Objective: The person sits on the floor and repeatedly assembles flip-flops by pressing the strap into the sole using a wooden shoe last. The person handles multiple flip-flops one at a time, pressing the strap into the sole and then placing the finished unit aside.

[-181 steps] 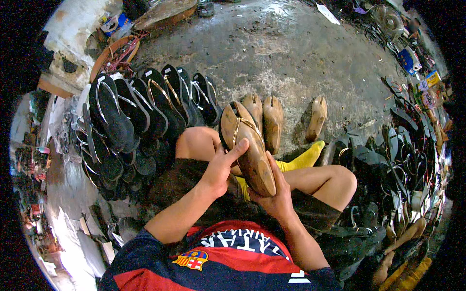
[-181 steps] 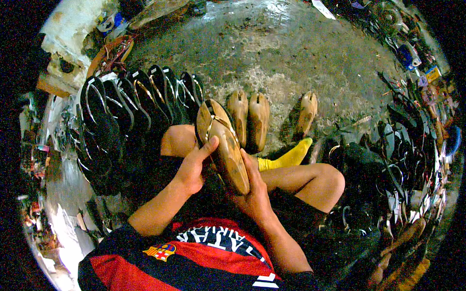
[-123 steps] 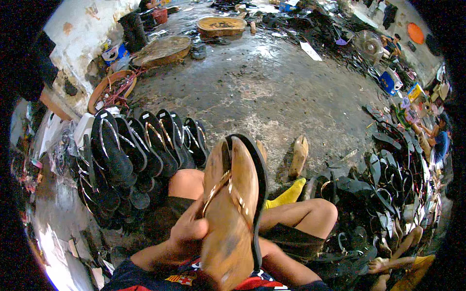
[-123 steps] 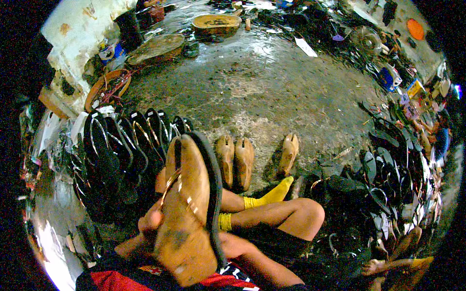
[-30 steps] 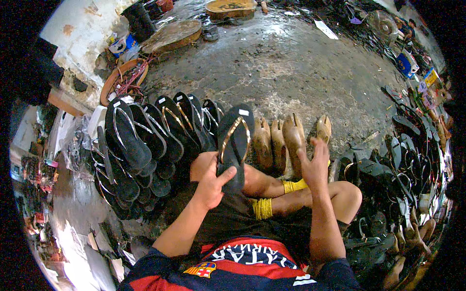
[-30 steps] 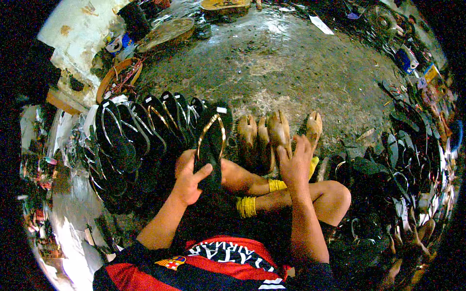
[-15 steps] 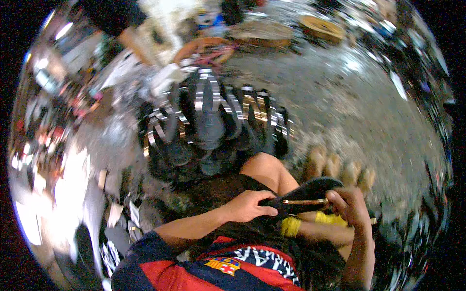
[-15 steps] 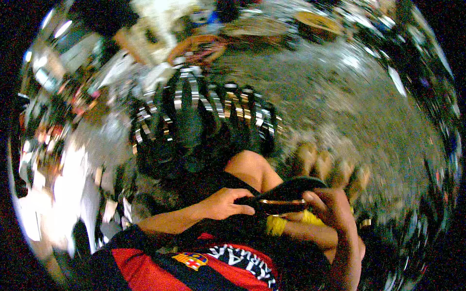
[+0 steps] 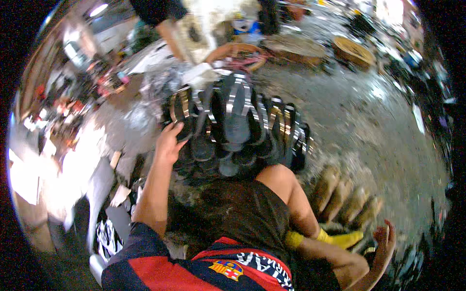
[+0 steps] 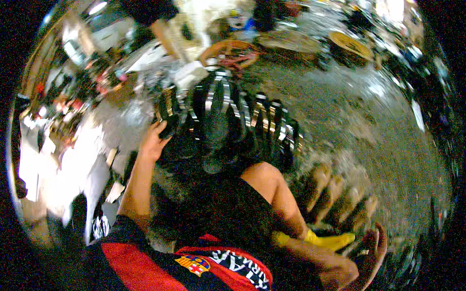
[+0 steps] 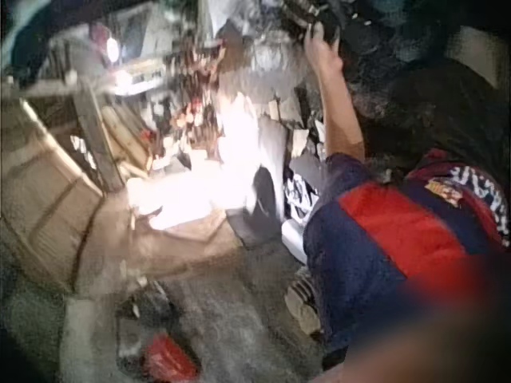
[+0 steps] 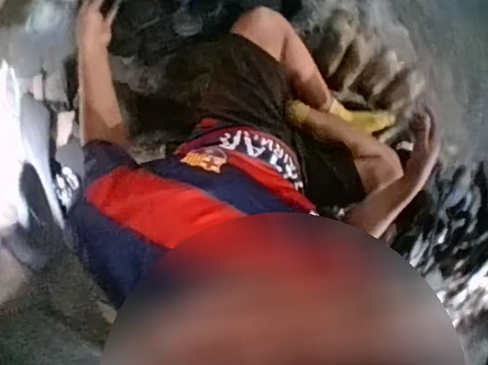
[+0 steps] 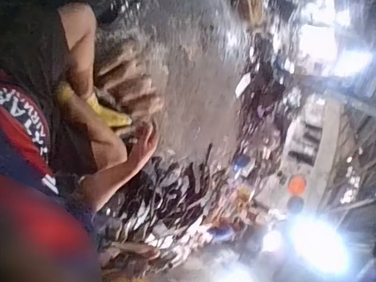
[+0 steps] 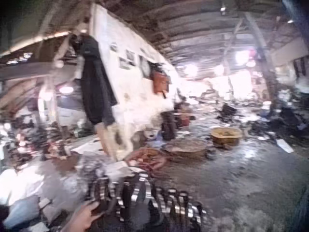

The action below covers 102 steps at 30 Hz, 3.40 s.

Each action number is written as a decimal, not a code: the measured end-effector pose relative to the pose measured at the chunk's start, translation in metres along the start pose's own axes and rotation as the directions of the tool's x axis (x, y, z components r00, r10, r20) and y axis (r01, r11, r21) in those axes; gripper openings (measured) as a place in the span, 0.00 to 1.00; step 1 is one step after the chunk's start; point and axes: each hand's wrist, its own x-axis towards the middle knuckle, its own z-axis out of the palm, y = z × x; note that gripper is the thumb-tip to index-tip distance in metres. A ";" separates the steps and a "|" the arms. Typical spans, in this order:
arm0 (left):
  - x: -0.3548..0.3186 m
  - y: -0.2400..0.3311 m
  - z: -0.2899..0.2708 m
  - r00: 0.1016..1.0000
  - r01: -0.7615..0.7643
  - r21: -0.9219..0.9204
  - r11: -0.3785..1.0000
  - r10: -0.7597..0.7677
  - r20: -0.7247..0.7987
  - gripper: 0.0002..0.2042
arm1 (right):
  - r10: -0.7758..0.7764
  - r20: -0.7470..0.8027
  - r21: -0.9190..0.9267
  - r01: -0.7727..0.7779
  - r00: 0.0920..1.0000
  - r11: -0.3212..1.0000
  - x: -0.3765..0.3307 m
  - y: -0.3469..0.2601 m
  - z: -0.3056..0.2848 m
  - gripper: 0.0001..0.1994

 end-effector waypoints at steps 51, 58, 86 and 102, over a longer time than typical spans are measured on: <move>-0.264 -0.128 0.210 0.290 0.300 0.368 0.880 -0.452 0.844 0.18 | 0.405 0.258 0.218 -0.461 0.877 0.860 -0.097 -0.014 0.169 0.21; -0.271 -0.138 0.213 0.376 -0.100 0.320 0.942 -0.262 0.889 0.19 | 0.400 0.283 0.208 -0.463 0.872 0.862 -0.097 -0.015 0.159 0.21; -0.242 -0.121 0.240 0.391 0.262 0.164 0.951 -0.260 0.883 0.37 | -0.309 -0.097 -0.324 0.263 0.946 0.909 -0.074 -0.029 0.223 0.16; -0.203 -0.143 0.195 0.342 0.753 0.001 0.658 -0.393 0.854 0.22 | 0.260 -0.553 -0.513 -0.569 0.792 0.643 0.159 0.211 0.045 0.38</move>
